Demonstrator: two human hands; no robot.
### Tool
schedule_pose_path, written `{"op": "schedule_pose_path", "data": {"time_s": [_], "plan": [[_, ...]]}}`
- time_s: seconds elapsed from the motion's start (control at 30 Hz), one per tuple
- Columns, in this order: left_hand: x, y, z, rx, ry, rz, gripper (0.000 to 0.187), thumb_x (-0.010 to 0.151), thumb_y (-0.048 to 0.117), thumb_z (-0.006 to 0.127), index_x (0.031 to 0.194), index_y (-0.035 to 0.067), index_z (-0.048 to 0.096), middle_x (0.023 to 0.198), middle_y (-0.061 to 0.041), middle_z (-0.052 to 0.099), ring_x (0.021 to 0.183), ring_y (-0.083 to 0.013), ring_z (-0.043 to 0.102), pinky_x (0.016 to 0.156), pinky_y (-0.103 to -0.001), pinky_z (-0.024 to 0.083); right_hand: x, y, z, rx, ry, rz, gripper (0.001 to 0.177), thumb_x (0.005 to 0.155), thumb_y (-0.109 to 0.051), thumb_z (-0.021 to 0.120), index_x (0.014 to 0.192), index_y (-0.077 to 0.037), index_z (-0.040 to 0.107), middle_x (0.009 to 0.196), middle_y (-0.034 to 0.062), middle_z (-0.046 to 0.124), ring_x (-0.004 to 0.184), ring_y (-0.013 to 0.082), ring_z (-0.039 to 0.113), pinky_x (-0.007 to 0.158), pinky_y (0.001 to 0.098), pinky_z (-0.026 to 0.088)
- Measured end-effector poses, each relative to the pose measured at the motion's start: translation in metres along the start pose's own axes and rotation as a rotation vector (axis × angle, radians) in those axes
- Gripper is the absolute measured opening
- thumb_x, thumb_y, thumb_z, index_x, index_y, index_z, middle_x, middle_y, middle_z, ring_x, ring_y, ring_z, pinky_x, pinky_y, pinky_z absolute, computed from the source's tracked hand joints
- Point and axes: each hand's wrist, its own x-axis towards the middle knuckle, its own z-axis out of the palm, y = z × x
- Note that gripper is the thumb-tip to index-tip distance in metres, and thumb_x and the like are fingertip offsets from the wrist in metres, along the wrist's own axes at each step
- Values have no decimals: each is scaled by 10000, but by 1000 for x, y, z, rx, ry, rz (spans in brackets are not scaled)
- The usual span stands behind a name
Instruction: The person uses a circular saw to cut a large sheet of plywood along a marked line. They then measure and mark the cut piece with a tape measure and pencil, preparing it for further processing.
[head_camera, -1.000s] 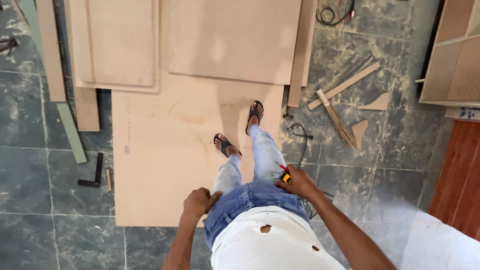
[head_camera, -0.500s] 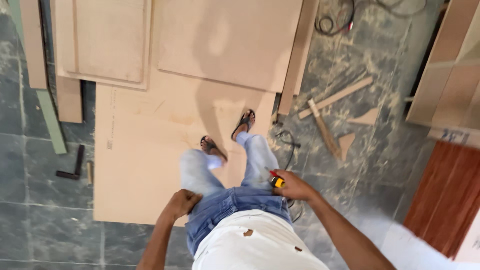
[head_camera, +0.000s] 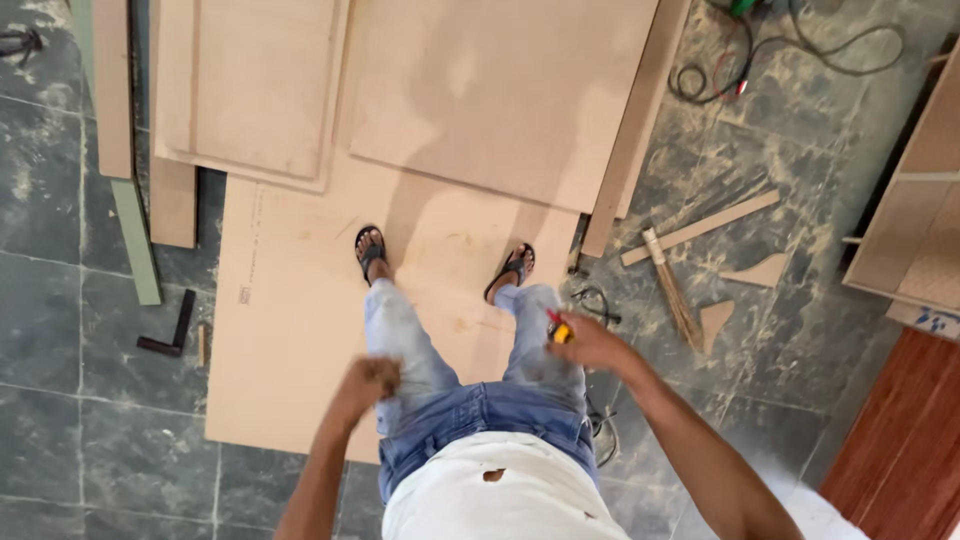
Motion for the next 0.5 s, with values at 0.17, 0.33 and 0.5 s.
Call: {"op": "schedule_pose_path", "data": {"time_s": [0.17,0.33,0.5], "plan": [[131,21,-80,300,222,40,200,974,164,635,831,25,654,671,-26,632,602,-110,578,574,-288,481,113,-35,-2,227,202,-203,508,872,-378,751,1197,-31,573,899,132,669,809,248,643,714,421,523],[279,13,-127,615,281,-55,185,938,194,658,891,22,708,744,-67,704,657,-150,668,627,-314,531,257,-27,22,245,404,-81,409,928,-375,679,1139,-51,545,876,161,701,807,292,698,733,425,542],[435,-83,-144,552,299,116,192,978,196,629,997,29,721,839,-124,734,756,-191,667,679,-307,533,444,49,74,189,361,80,389,972,-417,630,1087,-48,583,897,211,724,853,352,723,788,422,552]]}}
